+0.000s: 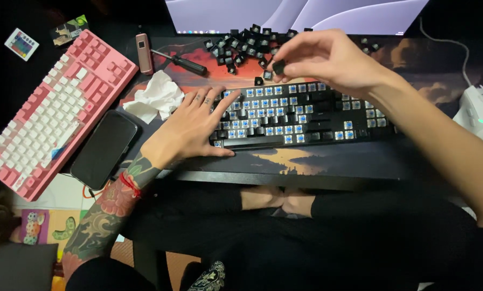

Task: Installing keycaps onto a mechanical keyboard base.

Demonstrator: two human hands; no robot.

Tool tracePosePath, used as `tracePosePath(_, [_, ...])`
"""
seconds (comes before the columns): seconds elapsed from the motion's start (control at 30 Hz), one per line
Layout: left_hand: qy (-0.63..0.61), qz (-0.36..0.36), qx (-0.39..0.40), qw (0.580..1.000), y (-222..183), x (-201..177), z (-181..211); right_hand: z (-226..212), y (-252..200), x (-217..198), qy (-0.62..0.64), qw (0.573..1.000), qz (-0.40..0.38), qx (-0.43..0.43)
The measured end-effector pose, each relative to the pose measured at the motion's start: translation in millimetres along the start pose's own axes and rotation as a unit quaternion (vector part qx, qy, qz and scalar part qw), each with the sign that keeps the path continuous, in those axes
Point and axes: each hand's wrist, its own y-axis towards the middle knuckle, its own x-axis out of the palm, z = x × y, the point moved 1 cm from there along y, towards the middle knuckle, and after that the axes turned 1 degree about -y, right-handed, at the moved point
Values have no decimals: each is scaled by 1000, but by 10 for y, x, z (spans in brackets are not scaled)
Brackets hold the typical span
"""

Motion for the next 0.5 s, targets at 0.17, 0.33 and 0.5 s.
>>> tracePosePath(0.17, [8,-7,-1,1000,12,55,-25,-29,-150,-15,15,1000,-1,-19])
tracePosePath(0.33, [-2,-17,-8,1000,20,63,-37,-16,-202,-26,13,1000,4,-26])
tracePosePath(0.5, [4,-26,-13,1000,21,61,-41,-70,-235,54,-27,999,8,-21])
